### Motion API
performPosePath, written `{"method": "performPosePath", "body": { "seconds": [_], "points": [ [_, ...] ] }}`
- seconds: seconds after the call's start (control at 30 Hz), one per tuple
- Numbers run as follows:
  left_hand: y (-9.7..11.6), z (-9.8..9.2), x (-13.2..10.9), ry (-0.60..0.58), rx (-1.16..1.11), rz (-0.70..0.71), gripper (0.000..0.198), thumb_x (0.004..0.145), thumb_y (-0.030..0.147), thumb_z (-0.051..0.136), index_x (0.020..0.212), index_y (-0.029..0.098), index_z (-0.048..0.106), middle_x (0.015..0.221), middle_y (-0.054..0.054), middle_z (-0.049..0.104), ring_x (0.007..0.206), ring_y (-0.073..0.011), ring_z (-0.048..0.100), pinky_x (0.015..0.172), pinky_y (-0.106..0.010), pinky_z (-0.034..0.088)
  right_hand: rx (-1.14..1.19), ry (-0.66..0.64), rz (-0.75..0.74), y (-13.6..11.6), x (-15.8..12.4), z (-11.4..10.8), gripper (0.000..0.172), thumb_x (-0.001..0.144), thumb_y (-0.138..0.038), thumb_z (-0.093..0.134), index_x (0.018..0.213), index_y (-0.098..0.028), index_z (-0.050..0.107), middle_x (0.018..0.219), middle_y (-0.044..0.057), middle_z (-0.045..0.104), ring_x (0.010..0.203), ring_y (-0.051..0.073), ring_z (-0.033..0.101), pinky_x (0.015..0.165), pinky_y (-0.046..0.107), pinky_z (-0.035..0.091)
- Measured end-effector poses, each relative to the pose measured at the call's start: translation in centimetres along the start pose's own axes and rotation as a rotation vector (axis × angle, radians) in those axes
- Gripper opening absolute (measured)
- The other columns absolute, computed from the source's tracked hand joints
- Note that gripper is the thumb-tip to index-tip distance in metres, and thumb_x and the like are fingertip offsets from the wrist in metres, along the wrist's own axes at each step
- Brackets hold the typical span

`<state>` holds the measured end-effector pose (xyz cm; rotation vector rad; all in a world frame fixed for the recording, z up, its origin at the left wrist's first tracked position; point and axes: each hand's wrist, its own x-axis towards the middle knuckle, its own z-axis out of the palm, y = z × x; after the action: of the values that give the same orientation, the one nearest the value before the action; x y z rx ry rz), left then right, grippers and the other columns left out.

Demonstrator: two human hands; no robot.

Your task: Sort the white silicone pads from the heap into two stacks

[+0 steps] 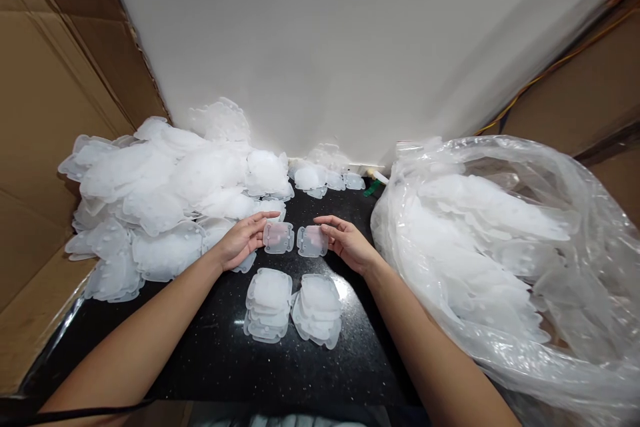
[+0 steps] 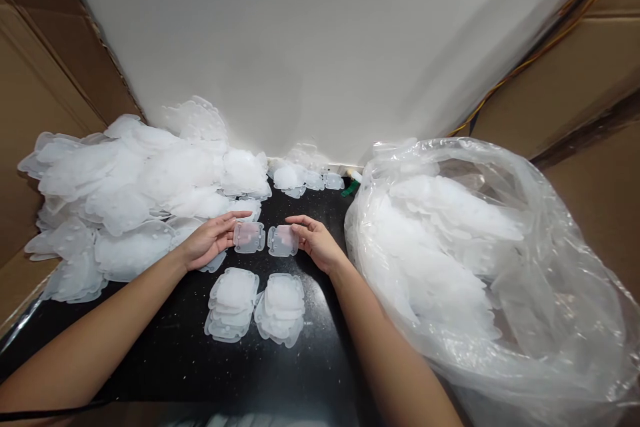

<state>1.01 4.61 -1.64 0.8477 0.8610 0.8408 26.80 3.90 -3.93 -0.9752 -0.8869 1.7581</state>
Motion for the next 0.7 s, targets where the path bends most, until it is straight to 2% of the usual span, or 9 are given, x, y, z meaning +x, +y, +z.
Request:
{"method": "performPosePath", "body": {
  "seconds": [0.2, 0.27, 0.33, 0.4, 0.47, 0.53, 0.57, 0.63, 0.7],
  "points": [
    [0.7, 0.3, -0.6, -0.037, 0.091, 0.017, 0.027, 0.088, 0.022, 0.064, 0.114, 0.019, 0.070, 0.107, -0.010, 0.075, 0.099, -0.0213, 0.069, 0.096, -0.039, 0.051, -0.032, -0.091, -0.015, -0.9, -0.9, 0.5, 0.030, 0.067, -0.035, 0.083, 0.090, -0.021, 0.071, 0.089, 0.004, 0.076, 0.073, 0.015, 0.069, 0.070, 0.027, 0.054],
    [1.8, 0.7, -1.5, -0.207, 0.258, 0.001, 0.026, 0.086, 0.028, 0.067, 0.110, 0.020, 0.073, 0.112, -0.010, 0.074, 0.103, -0.0240, 0.069, 0.097, -0.039, 0.050, -0.118, -0.269, 0.005, -1.7, -1.8, 0.5, 0.028, 0.070, -0.038, 0.082, 0.088, -0.019, 0.071, 0.088, 0.006, 0.077, 0.074, 0.017, 0.071, 0.072, 0.030, 0.054],
    [3.0, 1.2, -2.6, -0.507, 0.477, -0.074, 0.023, 0.086, 0.034, 0.066, 0.101, 0.022, 0.078, 0.112, -0.011, 0.075, 0.110, -0.0290, 0.067, 0.100, -0.042, 0.048, -0.255, -0.564, 0.105, -2.5, -2.6, 0.4, 0.034, 0.071, -0.044, 0.080, 0.087, -0.016, 0.072, 0.087, 0.010, 0.077, 0.080, 0.022, 0.073, 0.079, 0.038, 0.054],
    [3.8, 1.5, -3.4, -0.711, 0.617, -0.106, 0.020, 0.084, 0.037, 0.068, 0.094, 0.024, 0.080, 0.108, -0.010, 0.077, 0.115, -0.0324, 0.064, 0.102, -0.044, 0.047, -0.345, -0.784, 0.193, -3.1, -3.2, 0.5, 0.043, 0.071, -0.051, 0.078, 0.089, -0.013, 0.073, 0.087, 0.014, 0.077, 0.085, 0.026, 0.073, 0.085, 0.043, 0.052],
    [3.9, 1.7, -3.7, -0.760, 0.664, -0.082, 0.022, 0.084, 0.040, 0.068, 0.094, 0.025, 0.080, 0.107, -0.011, 0.077, 0.116, -0.0333, 0.064, 0.102, -0.043, 0.047, -0.331, -0.756, 0.164, -3.0, -2.9, 1.0, 0.047, 0.072, -0.055, 0.075, 0.094, -0.014, 0.071, 0.088, 0.013, 0.076, 0.082, 0.025, 0.073, 0.084, 0.042, 0.052],
    [3.5, 1.6, -3.2, -0.631, 0.694, 0.020, 0.027, 0.086, 0.043, 0.064, 0.096, 0.023, 0.080, 0.106, -0.012, 0.077, 0.110, -0.0317, 0.067, 0.098, -0.042, 0.050, -0.305, -0.520, 0.038, -2.4, -1.8, 1.7, 0.044, 0.077, -0.056, 0.070, 0.096, -0.017, 0.068, 0.085, 0.009, 0.075, 0.073, 0.020, 0.072, 0.077, 0.037, 0.054],
    [3.2, 1.5, -2.8, -0.499, 0.747, 0.113, 0.029, 0.089, 0.042, 0.060, 0.097, 0.022, 0.079, 0.106, -0.011, 0.077, 0.106, -0.0298, 0.069, 0.096, -0.040, 0.051, -0.336, -0.368, -0.032, -2.0, -1.0, 2.2, 0.041, 0.081, -0.056, 0.065, 0.097, -0.018, 0.066, 0.083, 0.007, 0.073, 0.068, 0.017, 0.069, 0.073, 0.034, 0.053],
    [2.6, 1.0, -1.6, -0.114, 0.979, 0.367, 0.028, 0.093, 0.035, 0.054, 0.100, 0.020, 0.076, 0.105, -0.010, 0.076, 0.102, -0.0259, 0.070, 0.094, -0.038, 0.053, -0.503, -0.086, -0.149, -1.2, 1.1, 3.3, 0.036, 0.086, -0.051, 0.058, 0.097, -0.018, 0.065, 0.078, 0.004, 0.069, 0.061, 0.013, 0.063, 0.066, 0.030, 0.052],
    [2.0, 0.3, -0.4, 0.276, 1.364, 0.574, 0.029, 0.093, 0.020, 0.048, 0.108, 0.020, 0.072, 0.114, -0.009, 0.072, 0.112, -0.0249, 0.064, 0.099, -0.040, 0.050, -0.686, 0.088, -0.216, -0.6, 3.4, 4.3, 0.028, 0.086, -0.043, 0.058, 0.095, -0.018, 0.065, 0.074, 0.001, 0.064, 0.057, 0.012, 0.058, 0.063, 0.029, 0.049]
  ]
}}
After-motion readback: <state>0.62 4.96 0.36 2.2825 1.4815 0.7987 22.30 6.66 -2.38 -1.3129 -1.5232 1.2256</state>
